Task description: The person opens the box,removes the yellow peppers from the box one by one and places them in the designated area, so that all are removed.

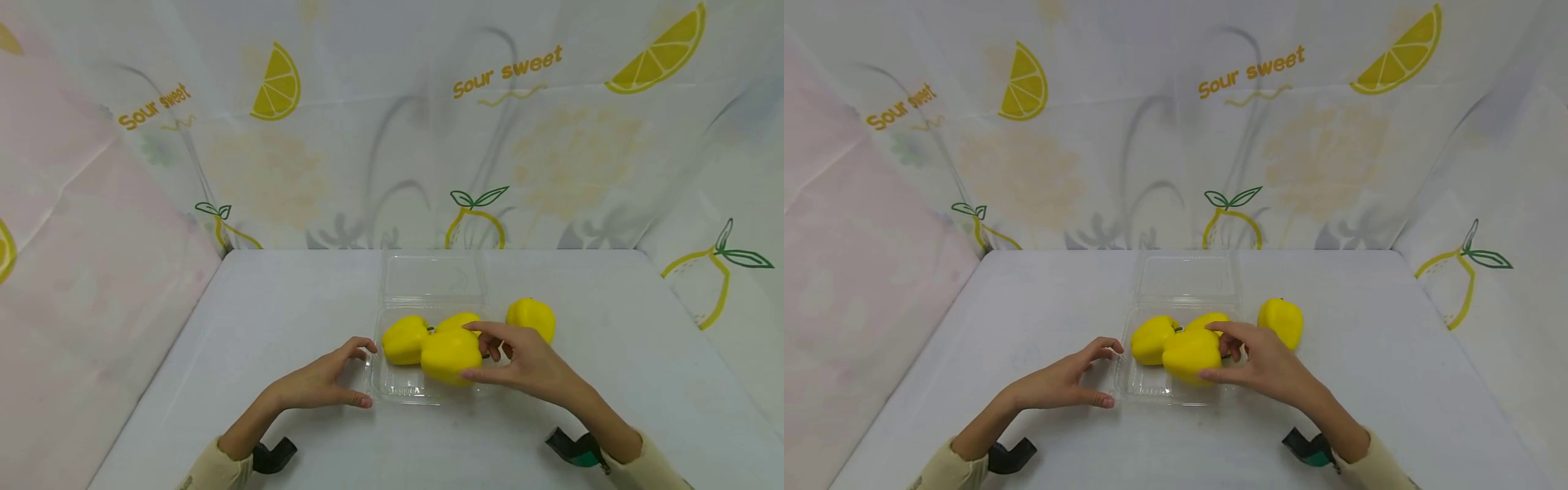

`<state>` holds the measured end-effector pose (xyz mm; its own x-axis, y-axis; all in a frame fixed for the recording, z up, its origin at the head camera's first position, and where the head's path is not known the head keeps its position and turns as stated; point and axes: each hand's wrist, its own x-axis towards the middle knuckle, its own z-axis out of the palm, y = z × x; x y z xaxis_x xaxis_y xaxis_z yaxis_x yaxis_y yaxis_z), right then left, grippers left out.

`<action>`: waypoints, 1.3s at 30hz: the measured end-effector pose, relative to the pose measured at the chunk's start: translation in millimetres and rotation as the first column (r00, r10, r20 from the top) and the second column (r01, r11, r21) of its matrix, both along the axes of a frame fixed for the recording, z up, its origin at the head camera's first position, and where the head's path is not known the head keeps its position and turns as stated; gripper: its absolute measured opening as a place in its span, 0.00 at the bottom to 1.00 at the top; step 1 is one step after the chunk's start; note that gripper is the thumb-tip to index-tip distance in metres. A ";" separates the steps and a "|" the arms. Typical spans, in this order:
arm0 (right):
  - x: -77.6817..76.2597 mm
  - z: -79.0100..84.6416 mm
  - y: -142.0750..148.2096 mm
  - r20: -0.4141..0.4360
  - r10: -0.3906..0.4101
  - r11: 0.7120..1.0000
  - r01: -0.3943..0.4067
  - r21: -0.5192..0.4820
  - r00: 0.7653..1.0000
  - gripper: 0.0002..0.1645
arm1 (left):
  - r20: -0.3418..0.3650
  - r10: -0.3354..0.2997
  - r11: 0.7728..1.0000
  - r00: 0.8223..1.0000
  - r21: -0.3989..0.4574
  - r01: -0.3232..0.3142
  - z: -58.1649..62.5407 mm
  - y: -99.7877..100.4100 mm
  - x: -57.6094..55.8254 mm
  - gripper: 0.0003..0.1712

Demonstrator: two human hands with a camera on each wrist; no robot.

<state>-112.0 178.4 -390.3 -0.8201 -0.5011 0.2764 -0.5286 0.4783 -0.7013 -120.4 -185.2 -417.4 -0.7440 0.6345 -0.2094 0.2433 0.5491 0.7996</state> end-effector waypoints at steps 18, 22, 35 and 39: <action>-4.3 8.2 40.4 -0.098 -0.103 0.994 0.106 0.021 0.990 0.31 | 0.008 0.004 1.000 1.000 -0.002 -0.004 -1.0 -1.1 -0.3 0.44; -5.1 10.2 49.0 -0.111 -0.128 0.991 0.131 0.020 0.986 0.31 | 0.016 -0.006 1.000 1.000 0.001 0.006 -1.2 -2.5 -1.3 0.44; -5.0 16.3 77.6 -0.159 -0.198 0.979 0.204 0.024 0.967 0.33 | 0.034 -0.007 1.000 0.999 0.021 0.006 -4.1 -6.2 -3.9 0.44; -6.1 18.0 86.3 -0.160 -0.232 0.970 0.241 0.035 0.959 0.34 | 0.039 0.000 1.000 0.999 0.019 -0.001 -3.7 -6.0 -3.5 0.44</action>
<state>-118.1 264.7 -372.3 -0.8669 -0.3156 0.3858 -0.4949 0.6375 -0.5905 -123.9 -191.1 -421.1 -0.7358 0.6384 -0.2258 0.2117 0.5336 0.8188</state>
